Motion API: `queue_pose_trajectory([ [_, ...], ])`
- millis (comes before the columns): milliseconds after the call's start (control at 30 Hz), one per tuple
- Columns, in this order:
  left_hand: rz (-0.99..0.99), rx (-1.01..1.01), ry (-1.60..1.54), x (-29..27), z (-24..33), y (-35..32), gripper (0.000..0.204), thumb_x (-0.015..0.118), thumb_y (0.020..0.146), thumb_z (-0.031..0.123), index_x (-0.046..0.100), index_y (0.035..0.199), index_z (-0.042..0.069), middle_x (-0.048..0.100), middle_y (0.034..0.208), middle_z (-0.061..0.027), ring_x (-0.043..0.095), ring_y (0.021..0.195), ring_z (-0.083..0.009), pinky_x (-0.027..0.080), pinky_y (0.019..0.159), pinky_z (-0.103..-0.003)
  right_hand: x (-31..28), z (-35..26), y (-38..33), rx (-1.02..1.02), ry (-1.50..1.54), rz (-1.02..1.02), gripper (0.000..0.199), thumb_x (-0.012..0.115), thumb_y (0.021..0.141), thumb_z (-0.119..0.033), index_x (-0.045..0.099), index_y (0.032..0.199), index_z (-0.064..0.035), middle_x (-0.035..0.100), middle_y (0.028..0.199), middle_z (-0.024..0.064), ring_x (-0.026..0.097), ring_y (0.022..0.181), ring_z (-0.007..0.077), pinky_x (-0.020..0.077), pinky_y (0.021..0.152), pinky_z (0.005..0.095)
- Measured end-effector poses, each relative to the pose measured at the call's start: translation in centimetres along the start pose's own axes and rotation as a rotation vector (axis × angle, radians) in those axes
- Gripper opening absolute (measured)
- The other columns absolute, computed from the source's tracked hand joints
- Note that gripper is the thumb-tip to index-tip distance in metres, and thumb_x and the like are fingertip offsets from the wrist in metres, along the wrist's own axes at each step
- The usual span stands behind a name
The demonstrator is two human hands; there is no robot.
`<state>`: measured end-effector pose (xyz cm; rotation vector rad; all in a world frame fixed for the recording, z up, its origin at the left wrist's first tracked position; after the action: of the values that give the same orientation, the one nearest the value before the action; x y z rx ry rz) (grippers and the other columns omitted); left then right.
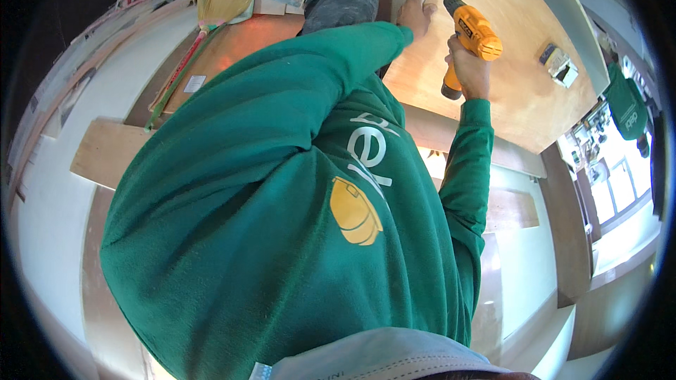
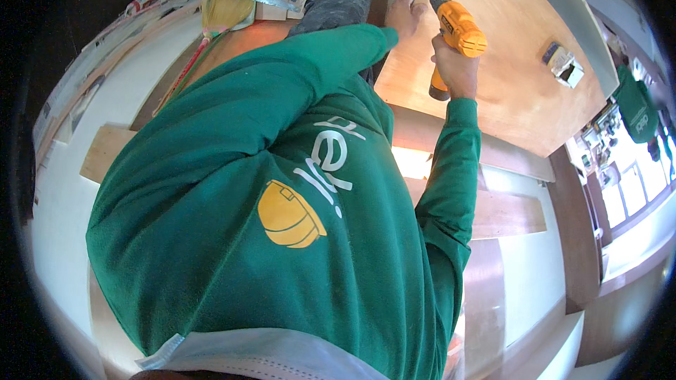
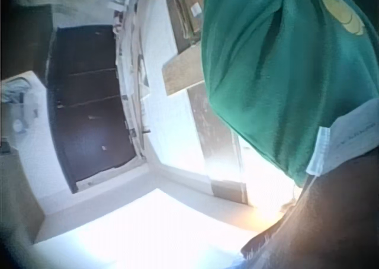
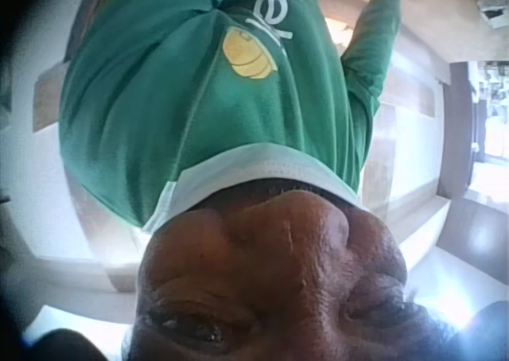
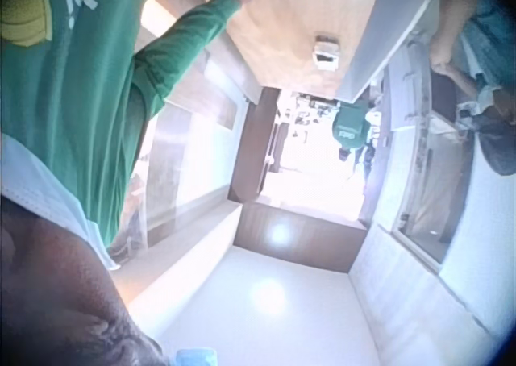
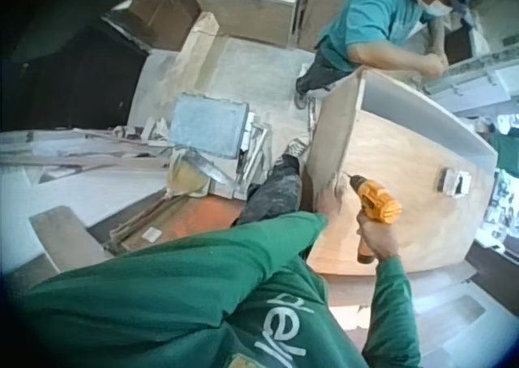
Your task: The person uses a yellow cordless drill to fasten screws into a wooden cabinet structure. They align a wooden panel with the cabinet frame and secure it in place while a coworker assists by holding the panel steady.
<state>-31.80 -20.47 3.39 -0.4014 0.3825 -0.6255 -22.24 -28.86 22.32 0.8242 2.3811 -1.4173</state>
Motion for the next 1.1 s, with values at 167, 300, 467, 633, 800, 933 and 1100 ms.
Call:
queue_pose_trajectory([
  [167,0.016,-0.09,0.027,-2.1,2.3,-1.6,0.063,0.072,0.097,0.03,0.057,0.149,-0.002,0.061,0.146,-0.0253,0.059,0.135,-0.0413,0.046,0.115,-0.046,-0.1,-0.4,-0.4,-0.005,-0.005,0.008,0.022,0.073,0.093,-0.014,0.066,0.111,-0.0017,0.066,0.085,0.0038,0.065,0.067,0.0159,0.0534,0.063,0.0335],
  [300,0.098,0.054,-0.007,-2.1,1.8,-1.3,0.062,0.073,0.096,0.03,0.058,0.149,0.001,0.063,0.143,-0.0251,0.061,0.134,-0.0403,0.047,0.115,-0.045,-0.1,-0.7,0.0,-0.047,-0.004,-0.014,0.022,0.073,0.094,-0.014,0.067,0.111,-0.002,0.066,0.086,0.0039,0.065,0.067,0.0158,0.0537,0.062,0.0337],
  [467,-0.075,-0.027,0.013,-1.2,1.8,-0.7,0.06,0.069,0.099,0.021,0.053,0.151,-0.004,0.054,0.154,-0.0261,0.052,0.144,-0.0401,0.04,0.122,-0.043,-0.2,-0.6,-0.3,-0.028,-0.01,0.011,0.022,0.071,0.093,-0.015,0.066,0.11,-0.0026,0.066,0.084,0.0036,0.065,0.067,0.0159,0.0541,0.063,0.0336],
  [633,-0.038,0.081,-0.023,-0.6,1.0,0.1,0.067,0.067,0.1,0.02,0.043,0.158,-0.003,0.051,0.157,-0.0273,0.047,0.148,-0.0402,0.037,0.124,-0.044,0.0,-1.3,-0.1,-0.022,-0.074,-0.014,0.031,0.067,0.088,-0.017,0.067,0.113,0.0014,0.071,0.087,0.0092,0.067,0.065,0.0164,0.0546,0.063,0.0361],
  [800,-0.124,0.039,0.024,-0.3,1.2,0.2,0.07,0.066,0.101,0.021,0.039,0.159,-0.004,0.049,0.157,-0.0289,0.047,0.147,-0.0421,0.037,0.124,-0.044,-0.5,-0.6,0.2,-0.058,-0.139,0.061,0.031,0.067,0.088,-0.017,0.067,0.113,0.0015,0.072,0.088,0.0118,0.07,0.075,0.0224,0.056,0.072,0.0392],
  [933,-0.133,0.061,0.042,-0.3,1.2,0.6,0.069,0.067,0.101,0.022,0.04,0.159,-0.005,0.049,0.157,-0.029,0.048,0.146,-0.0434,0.038,0.123,-0.045,-0.5,-0.9,0.4,-0.033,-0.159,0.051,0.033,0.068,0.087,-0.018,0.068,0.114,0.001,0.073,0.09,0.0135,0.071,0.083,0.0267,0.0564,0.078,0.0407],
  [1100,-0.13,0.096,0.031,-0.4,1.5,0.8,0.071,0.067,0.1,0.023,0.038,0.16,-0.003,0.047,0.159,-0.0285,0.046,0.148,-0.0431,0.038,0.123,-0.046,-0.4,-0.9,0.6,-0.054,-0.201,0.054,0.032,0.067,0.087,-0.019,0.069,0.112,0.001,0.073,0.091,0.0155,0.071,0.082,0.029,0.0563,0.078,0.0411],
])
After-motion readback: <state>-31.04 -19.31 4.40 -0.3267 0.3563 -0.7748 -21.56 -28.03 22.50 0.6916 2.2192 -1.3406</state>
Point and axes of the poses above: each hand's wrist, its own y-axis towards the middle knuckle, its own x-axis out of the palm, z = x × y, the point moved 10 cm from there along y, towards the middle knuckle
